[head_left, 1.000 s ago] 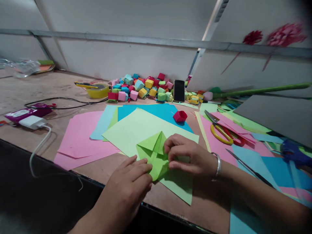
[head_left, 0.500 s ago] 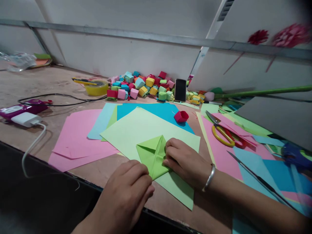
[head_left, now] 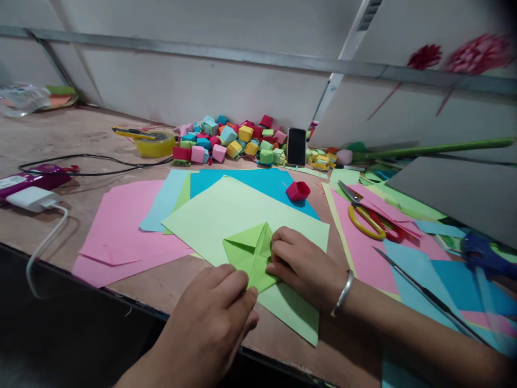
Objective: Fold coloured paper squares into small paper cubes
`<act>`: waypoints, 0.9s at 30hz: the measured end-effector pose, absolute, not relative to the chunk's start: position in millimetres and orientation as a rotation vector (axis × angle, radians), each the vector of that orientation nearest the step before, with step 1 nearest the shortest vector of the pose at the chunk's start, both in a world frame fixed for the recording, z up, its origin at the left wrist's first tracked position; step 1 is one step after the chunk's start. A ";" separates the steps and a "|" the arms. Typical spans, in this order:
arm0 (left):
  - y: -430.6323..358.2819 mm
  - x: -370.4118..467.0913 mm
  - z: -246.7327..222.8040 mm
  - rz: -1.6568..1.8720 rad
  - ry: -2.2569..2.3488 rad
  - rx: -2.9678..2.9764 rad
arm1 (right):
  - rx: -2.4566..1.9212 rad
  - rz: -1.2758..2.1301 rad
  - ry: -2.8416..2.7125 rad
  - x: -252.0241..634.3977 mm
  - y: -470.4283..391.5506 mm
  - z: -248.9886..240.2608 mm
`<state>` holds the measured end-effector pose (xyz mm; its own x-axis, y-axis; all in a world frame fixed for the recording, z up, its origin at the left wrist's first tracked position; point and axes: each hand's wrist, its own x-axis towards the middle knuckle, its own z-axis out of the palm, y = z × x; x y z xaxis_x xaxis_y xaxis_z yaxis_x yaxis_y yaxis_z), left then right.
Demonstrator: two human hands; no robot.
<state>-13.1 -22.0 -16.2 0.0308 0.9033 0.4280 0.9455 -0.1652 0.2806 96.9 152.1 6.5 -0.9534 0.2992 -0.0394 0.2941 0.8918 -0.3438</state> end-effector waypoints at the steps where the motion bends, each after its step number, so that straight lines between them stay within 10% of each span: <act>1: -21.5 -13.5 -16.4 -0.824 -1.965 -2.207 | -0.520 0.578 -3.040 96.1 152.2 7.8; 27: -7.6 -15.4 -7.7 -0.508 -1.935 -2.295 | -0.748 0.673 -3.141 105.5 184.4 18.3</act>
